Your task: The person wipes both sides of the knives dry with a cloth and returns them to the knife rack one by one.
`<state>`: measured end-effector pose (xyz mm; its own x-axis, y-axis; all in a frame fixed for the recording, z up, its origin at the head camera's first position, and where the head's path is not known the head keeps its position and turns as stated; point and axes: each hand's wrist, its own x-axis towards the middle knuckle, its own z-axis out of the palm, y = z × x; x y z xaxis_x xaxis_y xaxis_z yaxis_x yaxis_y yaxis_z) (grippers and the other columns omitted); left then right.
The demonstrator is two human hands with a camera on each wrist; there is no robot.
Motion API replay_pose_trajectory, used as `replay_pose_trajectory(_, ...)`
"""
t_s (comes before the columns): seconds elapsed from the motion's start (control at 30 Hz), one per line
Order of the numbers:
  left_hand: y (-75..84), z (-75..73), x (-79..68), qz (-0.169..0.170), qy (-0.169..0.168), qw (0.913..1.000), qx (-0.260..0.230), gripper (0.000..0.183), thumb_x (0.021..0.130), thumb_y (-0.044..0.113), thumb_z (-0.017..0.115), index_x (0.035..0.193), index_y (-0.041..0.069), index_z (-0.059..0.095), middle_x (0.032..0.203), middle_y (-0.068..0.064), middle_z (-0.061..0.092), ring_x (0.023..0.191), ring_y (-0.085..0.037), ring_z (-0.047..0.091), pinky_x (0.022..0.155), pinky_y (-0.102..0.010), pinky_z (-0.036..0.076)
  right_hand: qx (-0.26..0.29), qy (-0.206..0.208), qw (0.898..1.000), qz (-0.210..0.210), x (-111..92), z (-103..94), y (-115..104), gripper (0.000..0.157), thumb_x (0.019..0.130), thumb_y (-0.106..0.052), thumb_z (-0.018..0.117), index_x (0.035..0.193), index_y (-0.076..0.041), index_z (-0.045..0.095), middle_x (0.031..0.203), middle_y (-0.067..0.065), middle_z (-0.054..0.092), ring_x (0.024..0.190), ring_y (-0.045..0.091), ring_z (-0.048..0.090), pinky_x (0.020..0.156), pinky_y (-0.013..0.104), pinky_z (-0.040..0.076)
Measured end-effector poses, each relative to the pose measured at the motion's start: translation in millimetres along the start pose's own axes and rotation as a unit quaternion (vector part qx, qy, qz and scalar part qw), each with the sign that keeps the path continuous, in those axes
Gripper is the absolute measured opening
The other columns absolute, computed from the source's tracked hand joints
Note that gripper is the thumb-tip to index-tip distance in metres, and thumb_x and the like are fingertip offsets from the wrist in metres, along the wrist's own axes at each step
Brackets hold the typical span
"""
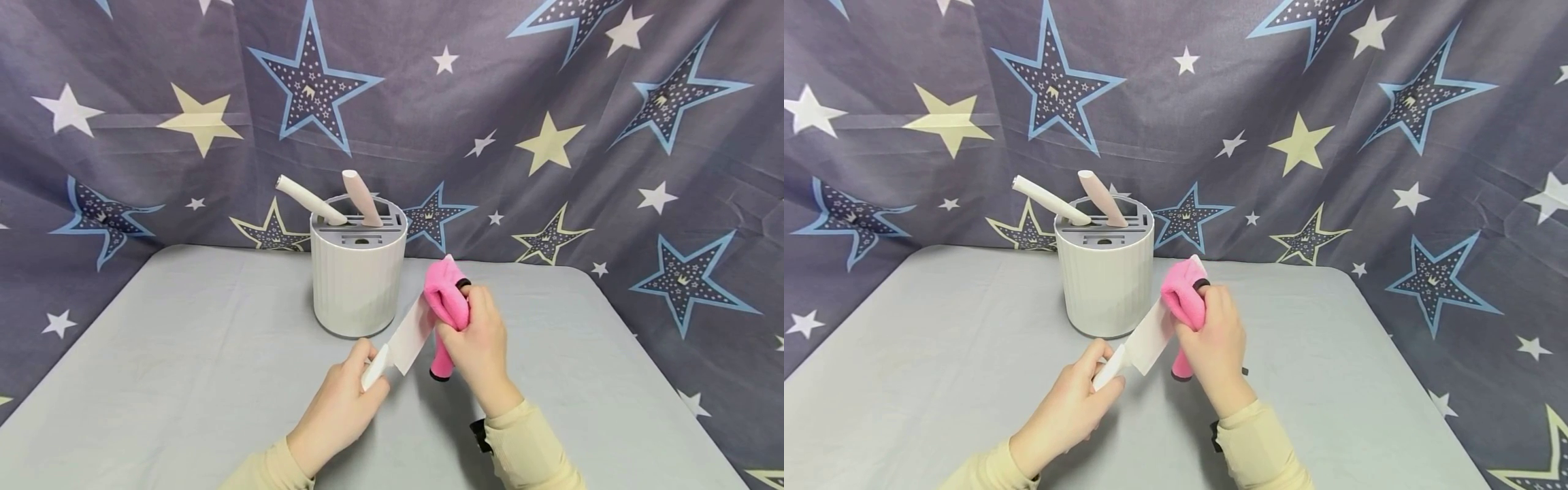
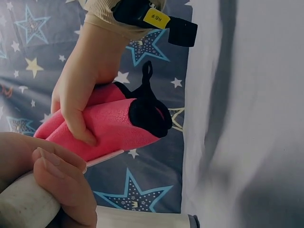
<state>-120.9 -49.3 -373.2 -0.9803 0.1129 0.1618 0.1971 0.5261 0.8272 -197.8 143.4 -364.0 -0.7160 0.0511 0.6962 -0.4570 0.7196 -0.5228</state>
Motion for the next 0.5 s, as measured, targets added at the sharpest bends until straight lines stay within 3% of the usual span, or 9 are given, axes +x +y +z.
replay_pose_trajectory(0.33,-1.9,-1.4,0.0,0.0,0.011,0.9999,-0.007,0.019,0.085,0.006,0.059,0.095,0.017,0.048,0.056,0.009,0.044,0.046,-0.003,0.035,0.044,-0.022,0.032,0.007,-0.034,0.999,-0.021,-4.0,-3.1,-11.3,0.035,0.067,-0.003,0.075,0.097,-0.005,0.058,0.09,0.01,0.061,0.075,0.027,0.06,0.062,0.04,0.048)
replay_pose_trajectory(0.5,-2.1,-2.9,0.0,0.001,0.016,0.9998,-0.009,0.019,0.085,0.005,0.059,0.096,0.016,0.047,0.057,0.009,0.044,0.046,-0.002,0.034,0.045,-0.021,0.031,0.031,-0.059,0.998,-0.009,-5.6,-6.0,-16.6,0.035,0.067,-0.004,0.079,0.095,-0.006,0.059,0.085,0.008,0.062,0.072,0.023,0.059,0.061,0.036,0.048)
